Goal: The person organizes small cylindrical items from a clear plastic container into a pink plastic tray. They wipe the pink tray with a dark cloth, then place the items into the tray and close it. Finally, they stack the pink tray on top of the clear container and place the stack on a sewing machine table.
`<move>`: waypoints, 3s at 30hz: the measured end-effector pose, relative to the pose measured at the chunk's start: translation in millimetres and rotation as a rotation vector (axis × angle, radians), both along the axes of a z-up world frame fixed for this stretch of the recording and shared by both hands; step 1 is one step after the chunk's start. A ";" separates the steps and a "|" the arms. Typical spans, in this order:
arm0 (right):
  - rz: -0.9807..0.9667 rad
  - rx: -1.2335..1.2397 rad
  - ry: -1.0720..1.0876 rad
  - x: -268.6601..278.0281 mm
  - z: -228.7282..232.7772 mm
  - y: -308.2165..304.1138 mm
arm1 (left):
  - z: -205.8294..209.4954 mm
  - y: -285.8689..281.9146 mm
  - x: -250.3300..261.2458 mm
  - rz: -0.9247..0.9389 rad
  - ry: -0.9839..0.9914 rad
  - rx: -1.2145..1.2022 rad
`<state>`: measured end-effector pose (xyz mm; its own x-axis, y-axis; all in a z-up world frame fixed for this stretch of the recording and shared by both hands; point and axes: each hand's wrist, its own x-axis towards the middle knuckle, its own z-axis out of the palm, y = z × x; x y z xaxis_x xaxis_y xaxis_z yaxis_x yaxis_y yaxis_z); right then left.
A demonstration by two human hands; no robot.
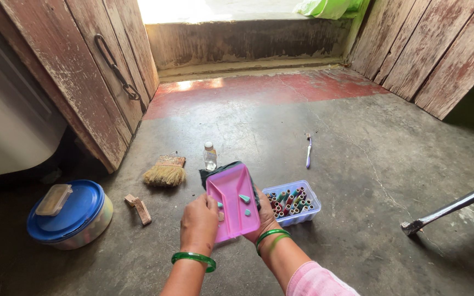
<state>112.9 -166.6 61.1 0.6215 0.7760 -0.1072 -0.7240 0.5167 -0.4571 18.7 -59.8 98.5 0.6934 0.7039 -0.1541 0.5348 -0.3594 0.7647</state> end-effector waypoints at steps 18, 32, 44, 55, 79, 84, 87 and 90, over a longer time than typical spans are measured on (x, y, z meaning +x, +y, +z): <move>0.065 0.056 0.106 30.2 5.9 -2.6 | 5.0 8.9 8.2 -0.025 0.003 0.118; 0.314 -0.579 -0.142 -9.7 -142.7 -10.1 | -8.3 34.7 26.7 0.066 -0.022 0.339; 0.163 -0.880 -0.360 122.6 -27.4 -83.7 | -11.6 8.8 70.3 0.056 -0.017 0.058; 0.357 -1.157 -0.835 137.3 90.9 -124.9 | -36.1 -49.2 133.4 0.102 -0.200 -0.137; 0.105 -1.513 -1.637 208.6 42.1 -154.9 | -80.3 -91.0 164.4 0.016 -0.152 -0.460; 0.143 -1.419 -1.951 225.4 15.7 -156.1 | -94.5 -77.3 160.6 -0.132 0.028 -0.155; 0.184 -1.361 -2.016 228.7 -2.6 -146.6 | -100.6 -72.7 158.6 -0.168 0.053 -0.102; 0.187 -1.289 -2.052 226.5 -16.5 -133.4 | -111.8 -68.0 152.6 -0.180 0.000 -0.024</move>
<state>339.4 -300.0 44.7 0.4748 0.8798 0.0205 0.8559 -0.4563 -0.2434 171.3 -127.8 -13.3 0.8079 0.5645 -0.1695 0.4636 -0.4311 0.7741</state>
